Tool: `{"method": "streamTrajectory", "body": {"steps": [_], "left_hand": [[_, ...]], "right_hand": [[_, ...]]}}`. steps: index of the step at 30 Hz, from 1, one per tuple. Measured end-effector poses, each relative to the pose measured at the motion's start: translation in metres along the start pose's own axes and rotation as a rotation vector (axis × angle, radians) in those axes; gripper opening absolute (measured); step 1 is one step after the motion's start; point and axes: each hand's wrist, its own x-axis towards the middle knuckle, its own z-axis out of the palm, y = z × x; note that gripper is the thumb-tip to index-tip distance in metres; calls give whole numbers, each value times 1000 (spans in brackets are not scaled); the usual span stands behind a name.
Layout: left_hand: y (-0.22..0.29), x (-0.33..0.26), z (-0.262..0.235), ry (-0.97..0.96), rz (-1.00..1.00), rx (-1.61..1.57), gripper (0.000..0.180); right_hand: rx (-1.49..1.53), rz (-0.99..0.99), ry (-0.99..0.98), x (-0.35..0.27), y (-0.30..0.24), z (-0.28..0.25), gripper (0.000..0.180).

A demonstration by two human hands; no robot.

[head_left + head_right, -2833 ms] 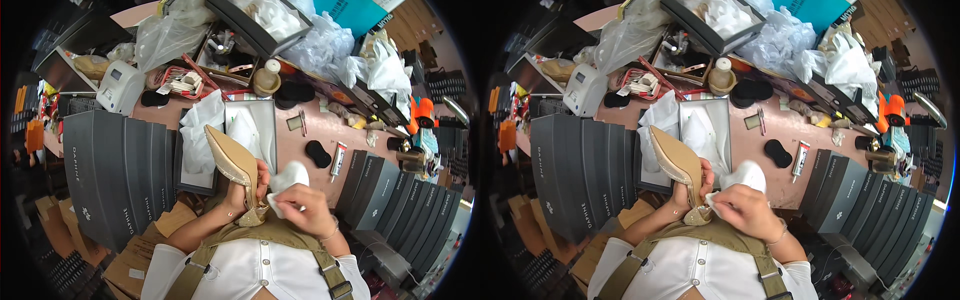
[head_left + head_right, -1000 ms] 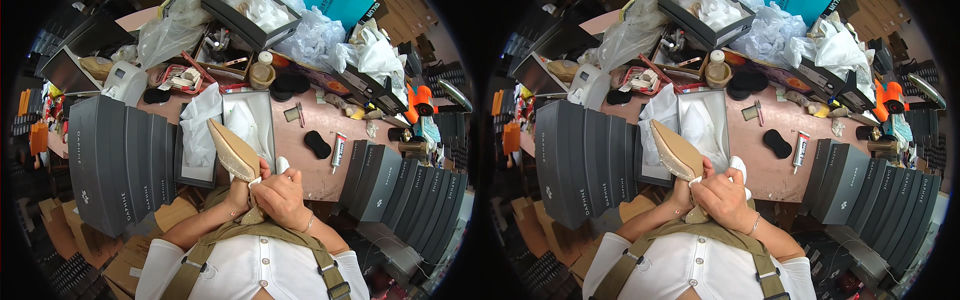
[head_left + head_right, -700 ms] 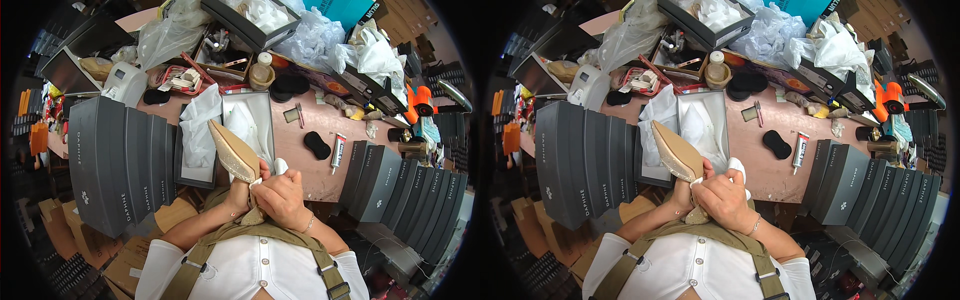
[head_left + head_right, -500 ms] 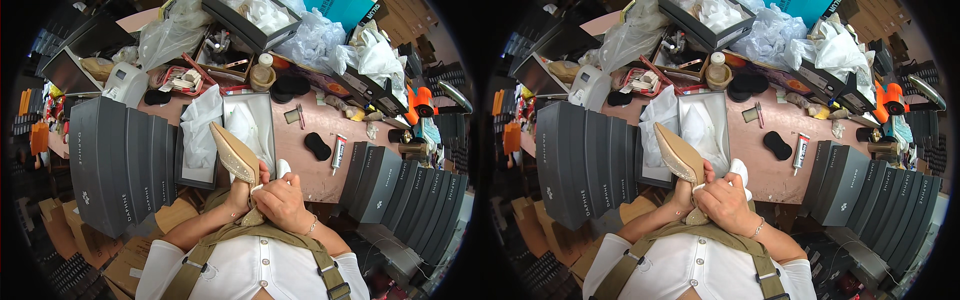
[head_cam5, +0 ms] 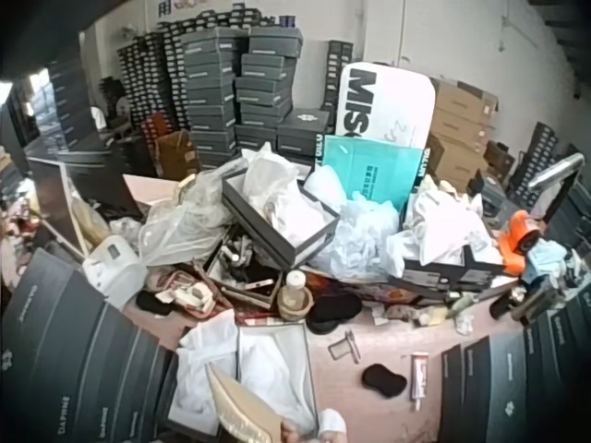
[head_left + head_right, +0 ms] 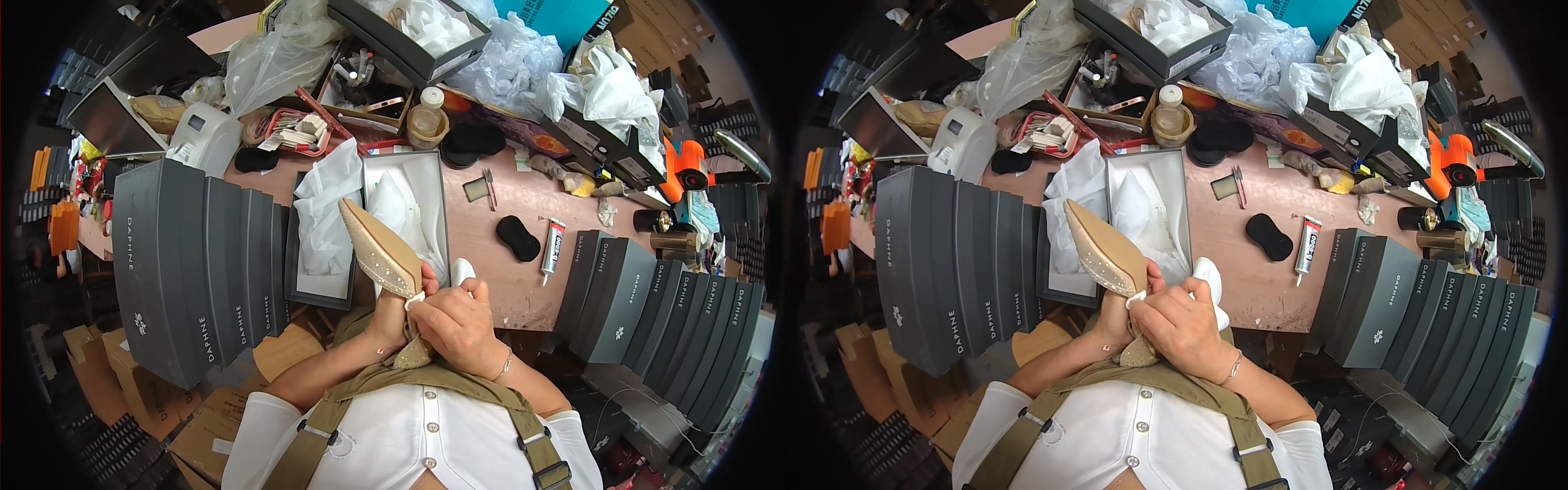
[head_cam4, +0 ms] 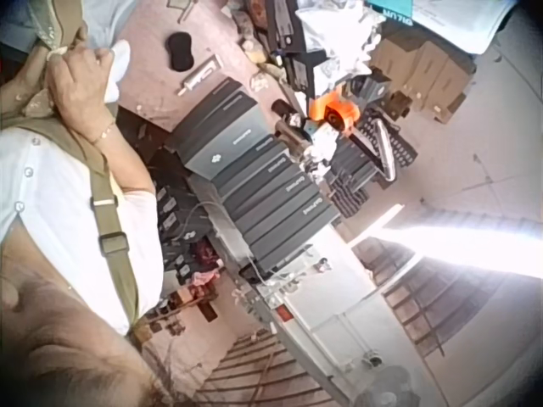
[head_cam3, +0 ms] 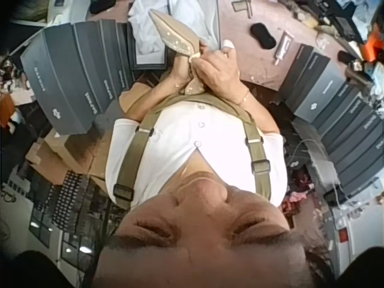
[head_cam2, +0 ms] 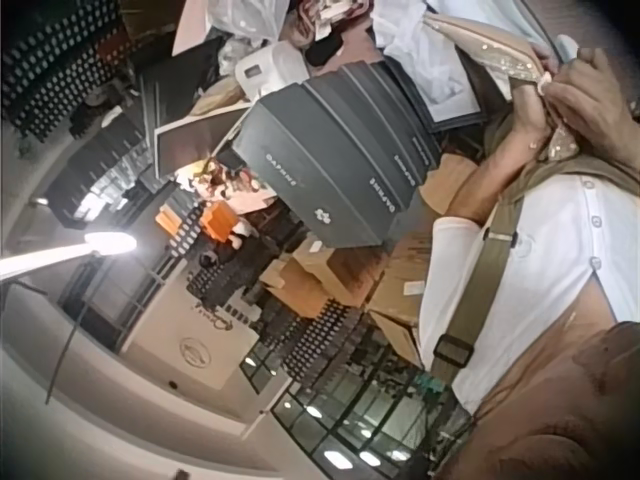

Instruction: Cleaning and packing high-heeled shoes into boxes with tissue paper.

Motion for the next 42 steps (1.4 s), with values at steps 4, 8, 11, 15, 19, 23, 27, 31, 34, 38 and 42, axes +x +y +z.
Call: {"method": "streamTrajectory", "body": {"steps": [4,8,11,15,19,23,27,31,34,38,42], "left_hand": [[-3,1,-4,-37,7,-18,34],[3,-1,4,-10,-9,-34,30],[0,-1,3,25,-23,-32,28],[-1,0,1,-3,-42,-63,28],[3,-2,7,20,-2,-3,28],[-3,0,-1,-8,-30,-50,26],[-1,0,-2,-57,-25,-70,24],[-3,-1,-2,16,-26,-34,25],[0,0,0,-29,-10,-20,26],[0,-1,0,1,-18,-15,27],[-1,1,-3,-50,-30,-69,26]], "right_hand": [[4,18,-73,-6,0,-4,23],[-4,-12,19,0,1,1,23],[31,-1,-11,-3,0,3,25],[53,11,-19,-2,0,-2,25],[25,-1,16,-1,1,3,23],[60,27,-52,-5,1,-2,24],[41,14,24,-1,1,3,22],[47,36,-47,-5,1,-1,22],[61,18,-34,-4,2,-2,26],[39,5,0,0,4,2,26],[60,15,-36,-3,4,-1,26]]}}
